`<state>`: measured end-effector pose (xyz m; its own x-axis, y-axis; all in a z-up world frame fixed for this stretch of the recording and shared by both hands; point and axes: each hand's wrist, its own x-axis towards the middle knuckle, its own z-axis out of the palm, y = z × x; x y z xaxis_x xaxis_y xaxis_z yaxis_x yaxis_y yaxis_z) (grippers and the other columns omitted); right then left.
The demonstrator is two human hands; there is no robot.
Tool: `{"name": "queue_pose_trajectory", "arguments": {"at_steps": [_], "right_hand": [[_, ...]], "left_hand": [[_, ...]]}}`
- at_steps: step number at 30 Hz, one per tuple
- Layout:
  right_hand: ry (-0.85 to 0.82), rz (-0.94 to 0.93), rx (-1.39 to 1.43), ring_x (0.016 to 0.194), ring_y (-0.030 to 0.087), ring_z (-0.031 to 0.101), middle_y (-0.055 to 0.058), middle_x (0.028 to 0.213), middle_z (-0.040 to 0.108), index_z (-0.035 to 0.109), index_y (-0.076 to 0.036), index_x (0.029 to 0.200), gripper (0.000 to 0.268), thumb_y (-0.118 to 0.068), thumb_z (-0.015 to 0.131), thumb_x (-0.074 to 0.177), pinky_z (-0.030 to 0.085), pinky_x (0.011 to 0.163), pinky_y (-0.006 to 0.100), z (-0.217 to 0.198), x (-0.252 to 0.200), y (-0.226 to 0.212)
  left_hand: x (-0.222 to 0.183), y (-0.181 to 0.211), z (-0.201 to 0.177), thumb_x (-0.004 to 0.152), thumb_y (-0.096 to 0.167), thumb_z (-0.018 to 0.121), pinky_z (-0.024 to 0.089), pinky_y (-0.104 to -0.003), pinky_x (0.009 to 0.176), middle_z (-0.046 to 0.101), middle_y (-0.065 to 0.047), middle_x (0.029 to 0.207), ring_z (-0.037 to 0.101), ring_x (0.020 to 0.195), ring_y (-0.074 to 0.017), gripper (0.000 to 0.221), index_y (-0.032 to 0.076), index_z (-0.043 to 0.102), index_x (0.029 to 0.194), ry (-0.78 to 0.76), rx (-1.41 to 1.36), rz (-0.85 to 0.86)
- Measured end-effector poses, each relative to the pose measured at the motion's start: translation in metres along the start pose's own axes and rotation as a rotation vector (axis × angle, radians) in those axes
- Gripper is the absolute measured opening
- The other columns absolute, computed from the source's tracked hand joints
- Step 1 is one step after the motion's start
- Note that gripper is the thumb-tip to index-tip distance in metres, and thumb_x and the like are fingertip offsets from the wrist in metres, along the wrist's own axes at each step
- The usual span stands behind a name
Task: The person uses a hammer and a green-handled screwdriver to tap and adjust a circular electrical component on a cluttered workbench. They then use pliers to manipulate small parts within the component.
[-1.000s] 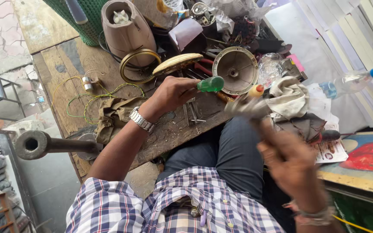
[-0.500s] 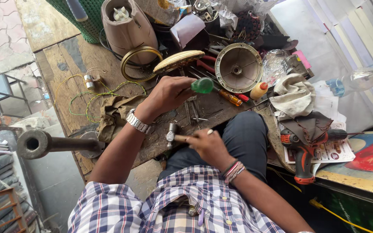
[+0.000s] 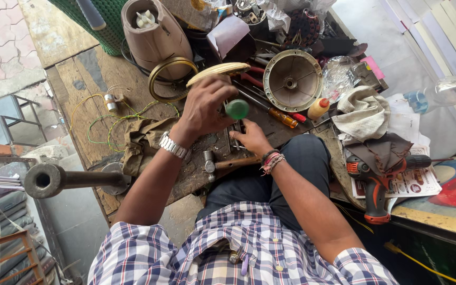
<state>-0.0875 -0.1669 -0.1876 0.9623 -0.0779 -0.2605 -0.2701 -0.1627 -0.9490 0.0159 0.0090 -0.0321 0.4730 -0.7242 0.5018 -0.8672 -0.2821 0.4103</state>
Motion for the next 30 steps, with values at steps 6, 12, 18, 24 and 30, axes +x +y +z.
{"name": "queue_pose_trajectory", "arguments": {"at_steps": [6,12,18,24,30], "right_hand": [[-0.034,0.127,0.254,0.066,0.012,0.066,0.005,0.085,0.067,0.059,-0.001,0.109,0.019,-0.014,0.067,0.098,0.056,0.058,0.030,-0.005,0.001,-0.004],[-0.029,0.223,0.340,0.056,0.009,0.059,0.003,0.078,0.065,0.058,-0.004,0.105,0.015,-0.018,0.062,0.101,0.050,0.046,0.028,-0.006,-0.009,-0.016],[0.146,0.153,0.001,0.054,0.010,0.059,0.004,0.076,0.070,0.062,-0.002,0.098,0.017,-0.019,0.064,0.100,0.050,0.046,0.028,-0.005,-0.017,-0.019],[0.043,0.192,0.350,0.054,0.007,0.056,0.004,0.077,0.069,0.063,-0.006,0.105,0.017,-0.023,0.062,0.101,0.048,0.046,0.025,0.004,-0.012,-0.004],[0.233,-0.274,-0.324,0.104,0.026,0.060,0.017,0.118,0.067,0.049,0.007,0.141,0.061,-0.030,0.083,0.107,0.053,0.077,0.047,-0.010,-0.032,0.006]], "left_hand": [[0.021,-0.049,0.021,0.076,0.038,0.075,0.034,-0.064,0.114,0.046,-0.021,0.156,0.046,0.140,-0.0395,0.074,0.012,0.060,0.144,-0.037,0.250,-0.052],[0.038,-0.056,0.028,0.080,0.051,0.068,0.044,-0.053,0.094,0.052,-0.025,0.140,0.049,0.124,-0.0392,0.064,0.011,0.069,0.130,-0.226,0.138,-0.128],[0.041,-0.054,0.037,0.080,0.053,0.066,0.041,-0.048,0.093,0.059,-0.016,0.127,0.050,0.123,-0.0343,0.047,0.015,0.077,0.105,-0.168,0.127,-0.120],[0.030,-0.063,0.033,0.079,0.051,0.068,0.038,-0.054,0.101,0.051,-0.019,0.141,0.046,0.128,-0.0374,0.040,0.017,0.079,0.097,-0.055,0.162,-0.045],[0.022,-0.061,0.034,0.080,0.050,0.070,0.039,-0.053,0.105,0.047,-0.019,0.148,0.045,0.133,-0.0374,0.040,0.017,0.081,0.099,-0.055,0.106,-0.066]]}}
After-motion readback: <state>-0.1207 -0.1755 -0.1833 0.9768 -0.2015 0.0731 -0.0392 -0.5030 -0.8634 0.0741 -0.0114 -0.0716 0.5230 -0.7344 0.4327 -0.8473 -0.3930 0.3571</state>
